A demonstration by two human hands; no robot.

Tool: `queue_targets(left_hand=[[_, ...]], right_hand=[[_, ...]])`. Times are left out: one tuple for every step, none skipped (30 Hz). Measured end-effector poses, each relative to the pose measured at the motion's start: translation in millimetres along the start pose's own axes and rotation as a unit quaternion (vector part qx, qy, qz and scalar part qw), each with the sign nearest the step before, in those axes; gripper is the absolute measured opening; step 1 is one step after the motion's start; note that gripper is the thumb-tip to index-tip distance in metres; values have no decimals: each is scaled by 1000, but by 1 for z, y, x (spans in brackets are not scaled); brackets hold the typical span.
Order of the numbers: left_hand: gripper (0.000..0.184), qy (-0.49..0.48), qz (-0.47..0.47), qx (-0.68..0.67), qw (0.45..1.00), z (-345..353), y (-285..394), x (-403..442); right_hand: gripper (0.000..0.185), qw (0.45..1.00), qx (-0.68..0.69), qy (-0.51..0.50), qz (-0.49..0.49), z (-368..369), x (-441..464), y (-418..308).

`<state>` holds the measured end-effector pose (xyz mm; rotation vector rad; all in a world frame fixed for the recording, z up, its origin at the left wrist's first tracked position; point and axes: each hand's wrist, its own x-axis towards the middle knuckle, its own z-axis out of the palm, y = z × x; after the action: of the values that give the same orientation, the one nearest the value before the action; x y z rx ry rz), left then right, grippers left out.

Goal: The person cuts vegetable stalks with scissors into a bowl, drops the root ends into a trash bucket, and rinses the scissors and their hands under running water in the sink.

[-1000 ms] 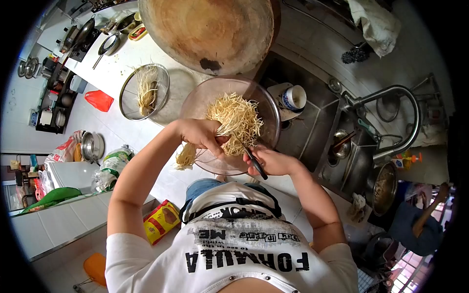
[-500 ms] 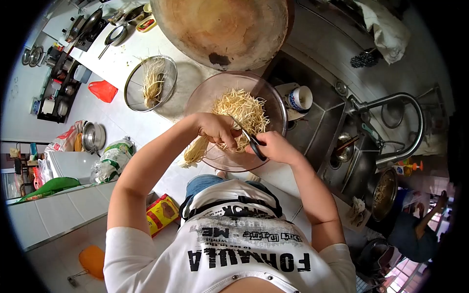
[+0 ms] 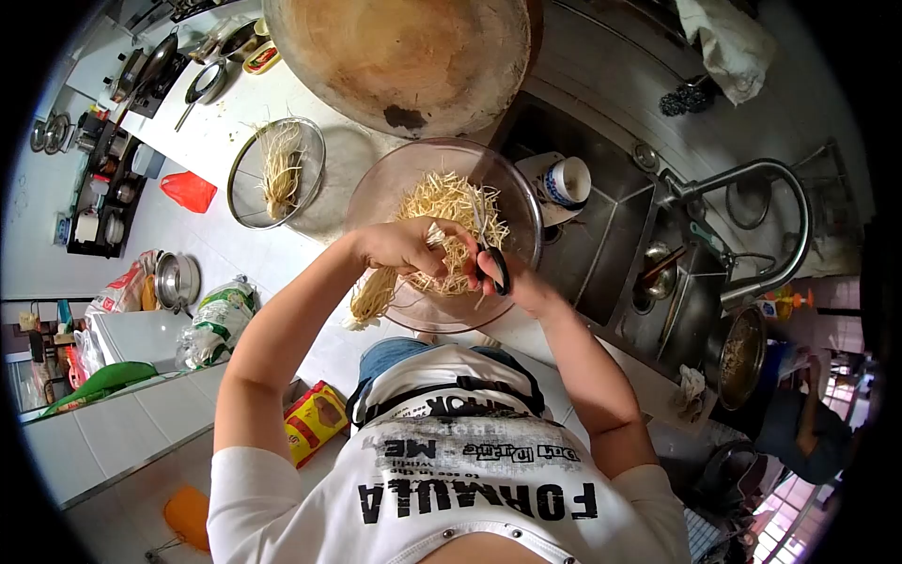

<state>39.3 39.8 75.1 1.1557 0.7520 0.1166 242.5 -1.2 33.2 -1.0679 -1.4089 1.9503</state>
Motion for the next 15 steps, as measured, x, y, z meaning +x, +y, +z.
queue_targets(left_hand=[[42,-2,0,1,1000,-5,-7,2],[44,5,-3,0,1000,-10,-14,4],[45,13,-6,0,1000,-10,-12,2],[45,14,-6,-1,1000,-10,-10,1],[48,21,5,4,1000,-10,-7,-2],[50,28,17,8,999,-10,-3,-5],[50,28,17,9,999,-11,-1,-7],[53,34,17,4,999,-11,1,-8],[56,38,17,0,999,-11,1,-8],[56,36,15,-1,999,-11,-1,-7],[60,19,18,-6,1000,-12,-4,-5],[63,2,21,-9,1000,-13,-5,-4],[63,1,20,-8,1000,-13,-4,-5],[65,18,24,-19,999,-13,-3,-6],[68,34,28,-31,999,-13,-3,-7]], right_hand=[[39,1000,-15,6,8,0,2,4],[41,999,-38,10,4,-1,3,11],[41,999,-38,10,4,0,-1,15],[43,1000,-11,-13,12,1,-6,19],[47,999,15,-36,19,5,-12,22],[48,998,44,-46,13,14,-20,19],[48,998,44,-47,12,18,-23,25],[49,996,39,-76,25,21,-26,32],[49,993,36,-104,38,24,-27,35],[48,995,38,-79,57,28,-27,35],[48,995,40,-77,57,32,-25,33],[42,995,50,-60,59,33,-19,31],[36,995,61,-43,60,32,-15,29],[33,995,74,-43,48,30,-12,33],[33,995,75,-43,46,31,-13,34]])
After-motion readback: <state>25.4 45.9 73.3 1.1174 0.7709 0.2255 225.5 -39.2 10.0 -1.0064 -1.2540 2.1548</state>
